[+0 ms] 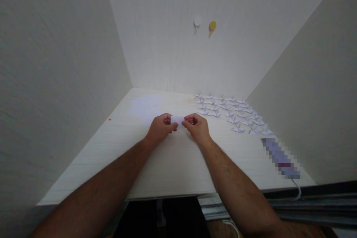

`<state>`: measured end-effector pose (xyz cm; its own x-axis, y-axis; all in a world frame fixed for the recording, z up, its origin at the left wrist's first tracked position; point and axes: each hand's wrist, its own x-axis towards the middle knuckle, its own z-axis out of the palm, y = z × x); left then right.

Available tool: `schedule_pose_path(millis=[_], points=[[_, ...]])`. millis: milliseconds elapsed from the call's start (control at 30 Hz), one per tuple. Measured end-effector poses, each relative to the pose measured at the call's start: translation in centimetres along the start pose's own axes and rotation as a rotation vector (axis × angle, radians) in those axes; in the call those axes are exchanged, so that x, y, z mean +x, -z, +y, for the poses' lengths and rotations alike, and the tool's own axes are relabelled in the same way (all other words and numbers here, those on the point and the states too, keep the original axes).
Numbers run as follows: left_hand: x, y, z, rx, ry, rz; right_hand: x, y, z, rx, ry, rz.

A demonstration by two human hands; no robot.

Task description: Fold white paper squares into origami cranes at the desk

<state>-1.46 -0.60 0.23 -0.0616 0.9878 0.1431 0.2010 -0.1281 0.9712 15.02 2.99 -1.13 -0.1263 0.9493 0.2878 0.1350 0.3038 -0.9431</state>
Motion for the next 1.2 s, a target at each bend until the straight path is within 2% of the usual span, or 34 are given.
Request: schedule_pose_path(millis=[233,500,700,800,867,967,1067,1200], points=[[-0.15,-0.15,0.21,0.033,0.053,0.025,-0.37,-0.08,-0.17,-0.131,0.108,0.019],[0.00,-0.12,0.00,-0.151,0.068,-0.028,-0.30,0.04,0.14,-0.171,0.132,0.000],[-0.17,-0.12,0.44,-0.040,0.031,-0.003,-0.60,0.16,-0.18,-0.350,0.301,-0.040],[-0.14,-0.01,0.37,0.012,0.033,0.008,-0.68,-0.08,-0.27,-0.269,0.321,-0.031],[-0.09,0.01,0.23,0.004,0.038,0.003,-0.68,-0.30,-0.26,-0.156,0.296,-0.004],[-0.05,-0.08,0.10,-0.044,0.049,-0.005,-0.66,-0.50,-0.24,-0.030,0.171,0.002],[-0.04,-0.15,0.21,-0.078,0.055,0.023,-0.66,-0.48,-0.36,0.011,0.055,-0.011],[-0.07,0.01,0.51,-0.079,0.050,0.036,-0.69,-0.33,-0.58,0.023,0.024,-0.024]])
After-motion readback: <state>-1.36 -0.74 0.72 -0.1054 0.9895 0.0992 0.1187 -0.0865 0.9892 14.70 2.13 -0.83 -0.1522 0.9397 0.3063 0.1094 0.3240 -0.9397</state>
